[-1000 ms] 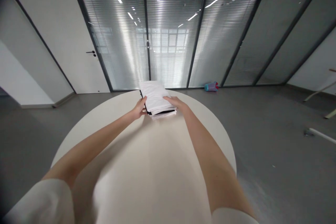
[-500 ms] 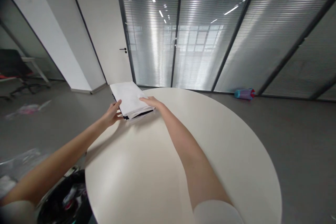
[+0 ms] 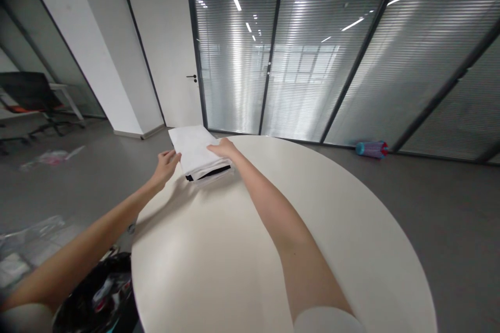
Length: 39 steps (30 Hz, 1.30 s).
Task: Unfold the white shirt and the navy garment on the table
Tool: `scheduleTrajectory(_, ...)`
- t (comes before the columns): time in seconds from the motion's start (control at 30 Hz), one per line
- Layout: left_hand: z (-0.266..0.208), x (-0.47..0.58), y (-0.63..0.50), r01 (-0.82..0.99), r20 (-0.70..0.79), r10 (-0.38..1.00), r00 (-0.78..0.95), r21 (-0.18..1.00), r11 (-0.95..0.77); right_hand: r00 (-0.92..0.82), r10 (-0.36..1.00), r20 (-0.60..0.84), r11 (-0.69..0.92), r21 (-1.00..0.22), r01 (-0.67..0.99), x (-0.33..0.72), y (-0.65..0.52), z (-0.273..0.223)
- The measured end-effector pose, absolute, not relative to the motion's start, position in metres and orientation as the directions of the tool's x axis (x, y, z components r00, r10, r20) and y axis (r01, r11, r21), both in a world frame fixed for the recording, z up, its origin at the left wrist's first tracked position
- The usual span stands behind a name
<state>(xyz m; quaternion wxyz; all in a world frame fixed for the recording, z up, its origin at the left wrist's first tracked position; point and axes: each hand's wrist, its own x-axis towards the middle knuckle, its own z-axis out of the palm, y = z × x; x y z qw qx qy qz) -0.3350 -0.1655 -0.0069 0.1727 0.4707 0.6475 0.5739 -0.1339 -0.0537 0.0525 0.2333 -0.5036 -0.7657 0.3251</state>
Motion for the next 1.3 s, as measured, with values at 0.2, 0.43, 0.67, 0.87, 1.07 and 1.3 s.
scheduleTrajectory(0.2,0.019,-0.324,-0.173,0.598,0.549,0.705,-0.449,0.771,-0.220,-0.439,0.863,0.250,0.405,-0.863,0.304,-0.125,-0.077,0.080)
scheduleTrajectory(0.43,0.067,-0.233,-0.186,0.268,0.671,0.738,-0.065,0.724,-0.635,-0.225,0.933,0.283,0.306,-0.949,0.078,-0.001,-0.121,0.102)
scheduleTrajectory(0.67,0.003,-0.176,-0.190,0.368,0.444,0.820,0.361,0.740,-0.562,-0.081,0.996,-0.025,0.026,-0.819,0.574,0.121,-0.150,0.002)
scheduleTrajectory(0.87,-0.038,-0.181,-0.186,0.460,0.420,0.766,0.486,0.623,-0.633,-0.483,0.855,0.191,0.518,-0.372,0.770,0.108,-0.185,-0.019)
scheduleTrajectory(1.07,-0.037,-0.187,-0.185,0.471,0.441,0.764,0.470,0.607,-0.640,-0.566,0.779,0.272,0.622,-0.213,0.754,0.067,-0.208,-0.018)
scheduleTrajectory(1.3,-0.035,-0.188,-0.182,0.488,0.474,0.705,0.527,0.510,-0.708,0.389,0.723,0.570,0.201,-0.713,0.672,0.183,-0.142,0.003)
